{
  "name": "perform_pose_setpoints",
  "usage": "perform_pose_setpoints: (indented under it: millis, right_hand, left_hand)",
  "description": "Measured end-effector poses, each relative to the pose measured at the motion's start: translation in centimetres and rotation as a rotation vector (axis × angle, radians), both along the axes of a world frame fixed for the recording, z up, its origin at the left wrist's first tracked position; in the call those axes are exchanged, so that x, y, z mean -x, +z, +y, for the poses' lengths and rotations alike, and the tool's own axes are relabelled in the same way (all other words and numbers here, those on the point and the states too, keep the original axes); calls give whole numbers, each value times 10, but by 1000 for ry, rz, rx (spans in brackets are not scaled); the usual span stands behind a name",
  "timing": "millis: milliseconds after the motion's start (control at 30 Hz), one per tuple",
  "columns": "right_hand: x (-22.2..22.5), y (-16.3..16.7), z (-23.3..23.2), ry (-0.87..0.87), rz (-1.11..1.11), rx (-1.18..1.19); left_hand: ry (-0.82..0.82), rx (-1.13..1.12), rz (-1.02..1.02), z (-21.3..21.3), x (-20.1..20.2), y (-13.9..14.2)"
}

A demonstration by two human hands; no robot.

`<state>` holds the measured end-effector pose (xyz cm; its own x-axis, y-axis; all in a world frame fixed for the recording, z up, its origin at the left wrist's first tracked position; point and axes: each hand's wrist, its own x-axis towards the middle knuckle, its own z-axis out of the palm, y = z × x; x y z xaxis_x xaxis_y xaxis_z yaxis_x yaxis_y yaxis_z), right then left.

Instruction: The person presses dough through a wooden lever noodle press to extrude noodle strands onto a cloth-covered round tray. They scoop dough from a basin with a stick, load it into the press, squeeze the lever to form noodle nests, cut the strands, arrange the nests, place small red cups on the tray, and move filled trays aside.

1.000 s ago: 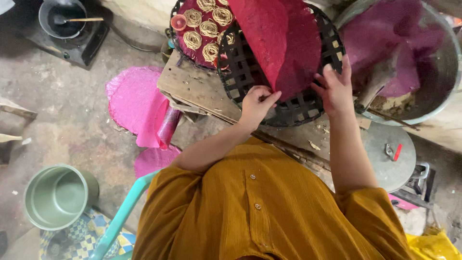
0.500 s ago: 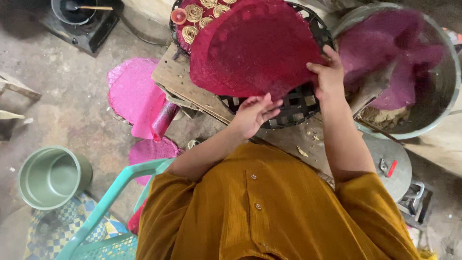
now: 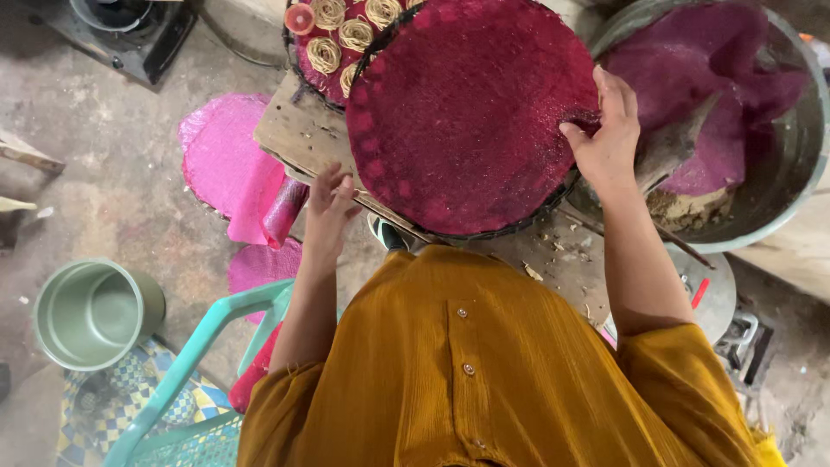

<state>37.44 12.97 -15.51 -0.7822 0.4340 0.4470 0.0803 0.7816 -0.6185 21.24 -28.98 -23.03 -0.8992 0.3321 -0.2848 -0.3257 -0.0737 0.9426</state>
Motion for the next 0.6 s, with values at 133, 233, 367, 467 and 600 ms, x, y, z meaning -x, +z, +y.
perform_pose_setpoints:
  millis: [133,233,367,467,600]
  right_hand:
    - [-9,2,11,14,10,-304]
    - [-32,-1,31,-151,33,25]
    - [-102,-12,57,-620,-150,-137]
    - [-131,-35,59,-823,-904,174]
    - [-124,-78,43,-725,-813,317]
  left_hand:
    - [-86,-133,44,33,10,7]
    - [-53,-52,171,50,17,6]
    - [-50,-55,144,52,32,-4]
    - [-89,-65,144,52,47,-11]
    - [-105,-89,126,54,54,-12]
